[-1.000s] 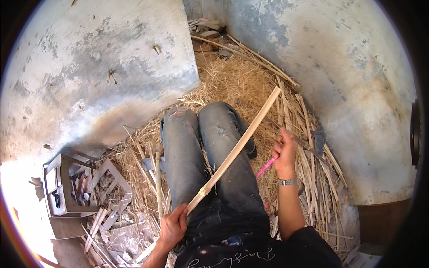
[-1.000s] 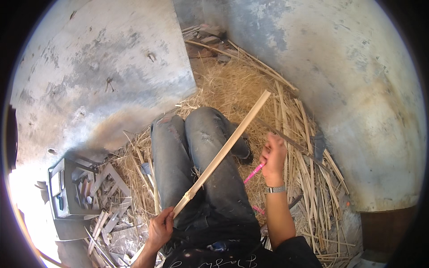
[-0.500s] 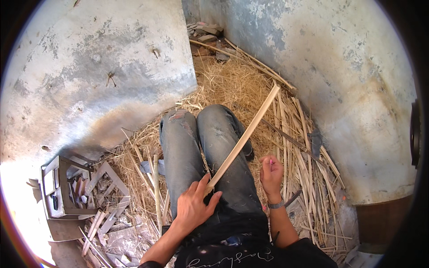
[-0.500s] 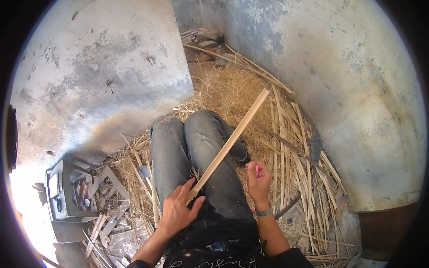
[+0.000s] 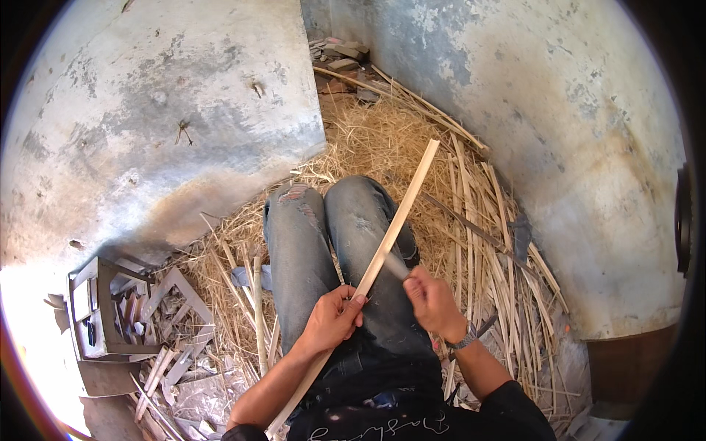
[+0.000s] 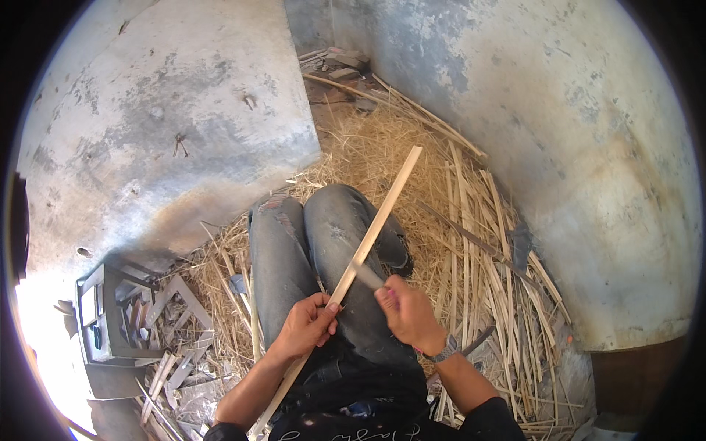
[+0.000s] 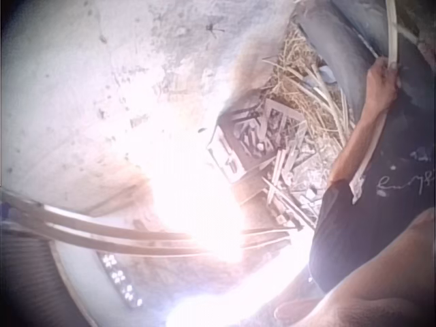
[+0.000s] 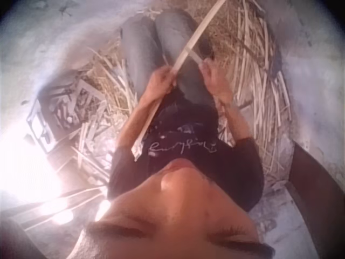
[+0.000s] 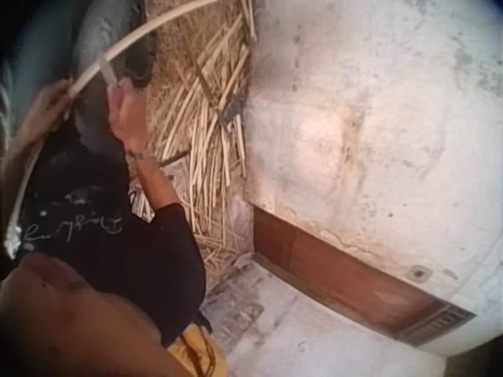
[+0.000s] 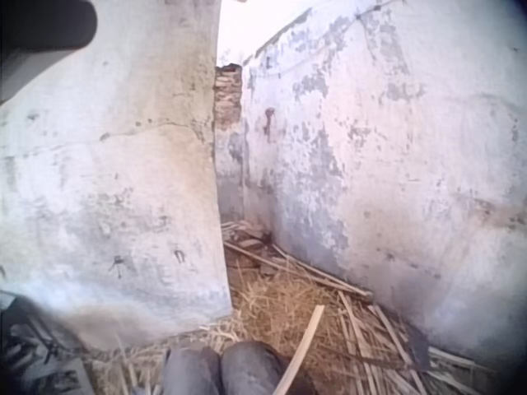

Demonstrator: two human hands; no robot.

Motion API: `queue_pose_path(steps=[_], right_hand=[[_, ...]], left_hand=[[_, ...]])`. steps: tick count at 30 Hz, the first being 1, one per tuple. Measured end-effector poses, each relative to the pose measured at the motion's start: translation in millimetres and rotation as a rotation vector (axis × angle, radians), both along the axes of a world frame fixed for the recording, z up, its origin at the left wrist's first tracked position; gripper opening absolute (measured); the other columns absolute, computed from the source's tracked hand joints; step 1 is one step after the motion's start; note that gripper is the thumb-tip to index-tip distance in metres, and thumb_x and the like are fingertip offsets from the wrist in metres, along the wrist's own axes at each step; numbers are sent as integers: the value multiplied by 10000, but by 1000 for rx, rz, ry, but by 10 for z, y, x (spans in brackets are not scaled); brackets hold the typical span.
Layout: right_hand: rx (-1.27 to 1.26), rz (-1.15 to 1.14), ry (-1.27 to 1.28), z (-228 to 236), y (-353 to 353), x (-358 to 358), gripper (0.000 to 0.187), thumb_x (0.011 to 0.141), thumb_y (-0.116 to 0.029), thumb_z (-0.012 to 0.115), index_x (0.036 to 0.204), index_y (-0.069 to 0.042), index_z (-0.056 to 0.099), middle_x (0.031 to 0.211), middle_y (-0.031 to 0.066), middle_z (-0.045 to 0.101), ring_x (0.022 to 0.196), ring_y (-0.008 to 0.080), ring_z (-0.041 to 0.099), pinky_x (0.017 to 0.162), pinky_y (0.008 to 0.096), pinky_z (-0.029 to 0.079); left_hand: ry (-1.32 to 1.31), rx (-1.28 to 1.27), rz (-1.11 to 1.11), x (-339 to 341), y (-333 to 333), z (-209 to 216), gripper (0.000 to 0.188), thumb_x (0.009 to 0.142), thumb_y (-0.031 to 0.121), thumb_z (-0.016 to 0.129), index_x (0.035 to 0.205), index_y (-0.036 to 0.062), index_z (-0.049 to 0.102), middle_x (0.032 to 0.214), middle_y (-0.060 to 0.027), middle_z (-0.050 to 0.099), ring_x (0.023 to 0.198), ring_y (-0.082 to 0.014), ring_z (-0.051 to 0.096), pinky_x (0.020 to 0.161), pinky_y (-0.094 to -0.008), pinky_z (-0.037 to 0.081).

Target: The person strips the outer bark from a length of bamboo using a knife, then uses a larger blade to continue processing the wood.

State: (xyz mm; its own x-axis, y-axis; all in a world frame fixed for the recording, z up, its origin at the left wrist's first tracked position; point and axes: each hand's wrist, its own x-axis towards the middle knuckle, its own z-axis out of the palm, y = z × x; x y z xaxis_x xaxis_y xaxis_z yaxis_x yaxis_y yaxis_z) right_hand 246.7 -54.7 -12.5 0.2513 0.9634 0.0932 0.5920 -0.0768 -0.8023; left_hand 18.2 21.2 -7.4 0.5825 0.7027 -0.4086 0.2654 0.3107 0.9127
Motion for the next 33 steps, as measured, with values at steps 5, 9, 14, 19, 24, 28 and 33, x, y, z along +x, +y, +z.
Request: queue_pose_path(steps=[5,9,14,19,24,28,33], right_hand=[[-124,181,-364,-32,261,59,582,1024,-553,548,740,-50,621,611,208,617,589,466,624,541,523,491],[-136,88,-318,-9,437,216,661,1013,-607,522,653,-62,621,566,224,589,570,454,634,527,531,497],[-141,154,-422,49,479,340,705,1000,-651,500,636,-67,653,560,210,595,549,430,637,524,516,512],[-65,256,-498,-56,303,149,709,999,-661,496,638,-73,657,513,193,572,513,410,633,477,481,505],[-86,64,-478,-79,513,413,712,998,-677,484,680,-70,678,508,200,566,518,420,636,500,525,507],[28,275,-550,-78,411,208,679,1016,-598,528,629,-52,644,508,213,536,472,419,583,440,488,437],[-26,80,-538,-83,576,385,694,1005,-636,513,618,-77,652,517,207,559,485,414,602,459,499,457]], left_hand=[[-81,-124,8,11,-33,7,253,1114,264,515,1118,20,582,634,40,463,491,-54,416,443,-227,320],[-183,-253,59,-21,-71,-29,249,1116,267,511,1123,30,588,627,47,406,486,-50,358,434,-225,277],[-223,-320,81,-10,-89,9,254,1115,259,514,1119,15,583,623,43,395,479,-47,330,426,-223,258],[-273,-430,116,-28,-83,6,251,1119,244,503,1123,5,577,621,41,392,472,-50,330,418,-225,250],[-256,-347,98,-71,-171,-26,243,1117,238,508,1131,6,576,627,41,416,476,-50,343,421,-223,260],[-155,-197,58,-135,-185,-73,239,1116,230,507,1151,3,576,643,39,460,493,-42,383,434,-220,288],[-26,-11,78,-134,-245,-84,261,1094,234,548,1150,-9,622,694,20,554,571,-44,481,515,-229,374]])
